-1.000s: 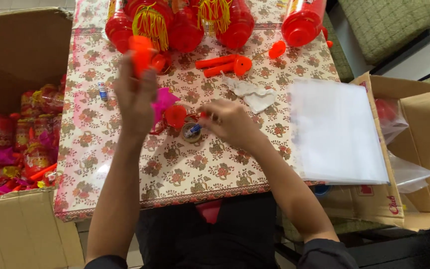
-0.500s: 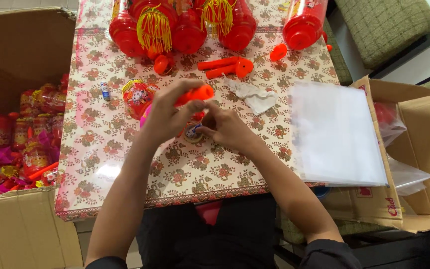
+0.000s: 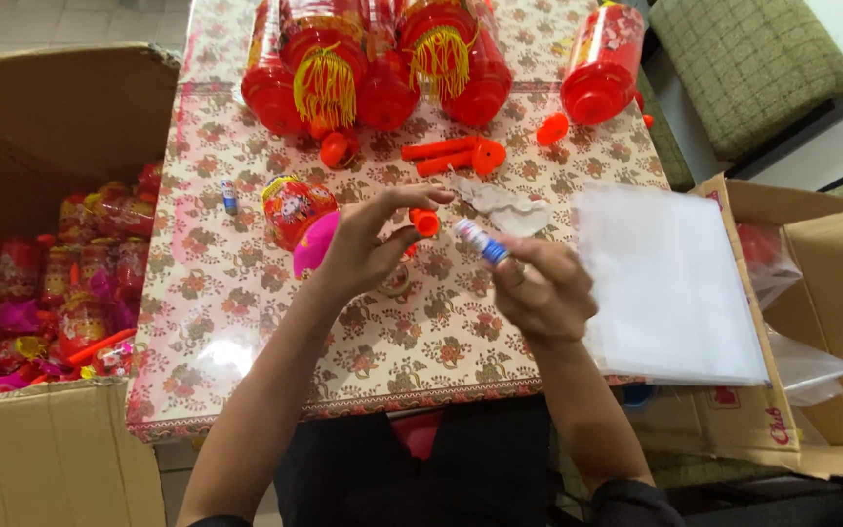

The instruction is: Assembling a decorative plastic toy by joining multiple components and attaching a handle.

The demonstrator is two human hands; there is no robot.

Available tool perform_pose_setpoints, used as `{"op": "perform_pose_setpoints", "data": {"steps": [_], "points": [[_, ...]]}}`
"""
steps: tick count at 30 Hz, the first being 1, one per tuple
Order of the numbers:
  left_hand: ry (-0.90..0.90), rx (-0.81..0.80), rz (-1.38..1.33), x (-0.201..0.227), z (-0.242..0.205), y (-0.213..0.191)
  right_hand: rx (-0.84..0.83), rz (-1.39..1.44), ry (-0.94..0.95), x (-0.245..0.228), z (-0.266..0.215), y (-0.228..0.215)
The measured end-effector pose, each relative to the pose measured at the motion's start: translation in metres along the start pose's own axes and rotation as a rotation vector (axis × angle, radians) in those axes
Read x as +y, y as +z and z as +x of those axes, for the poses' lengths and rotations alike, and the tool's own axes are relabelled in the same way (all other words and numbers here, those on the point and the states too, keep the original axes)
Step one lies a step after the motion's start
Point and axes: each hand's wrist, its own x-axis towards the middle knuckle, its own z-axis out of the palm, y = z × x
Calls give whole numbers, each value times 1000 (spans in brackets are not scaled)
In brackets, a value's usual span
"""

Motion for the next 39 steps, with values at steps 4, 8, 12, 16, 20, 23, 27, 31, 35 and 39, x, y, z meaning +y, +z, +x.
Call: {"op": "perform_pose_setpoints", "data": {"steps": [4,8,12,16,20,23,27,31,35,39], "points": [[-10,-7,21,9,4,-2,-40,12,-7,-28,38,21],[-23,-8,71,8,2,-4,-65,0,-86,-37,75,29],[-7,-3,160,6,1,-8,-191,-1,-41,-42,97,35],[-9,-1,157,10,-2,-5,-154,-14,-38,-27,73,51],[-91,102,146,36,-7,-7,-270,112,95,-35,89,61],[-229,238,12,64,-26,-18,-326,338,324,-38,80,83],[-514,623,-63,98,-63,-48,-476,543,530,-46,95,162],[-552,668,-56,115,-91,-74,-1085,162,187,-44,75,254],[-648,671,37,112,-107,-92,-1688,-132,139,-67,58,323],[-669,725,119,110,-113,-101,-1832,-103,283,-78,45,350]]}}
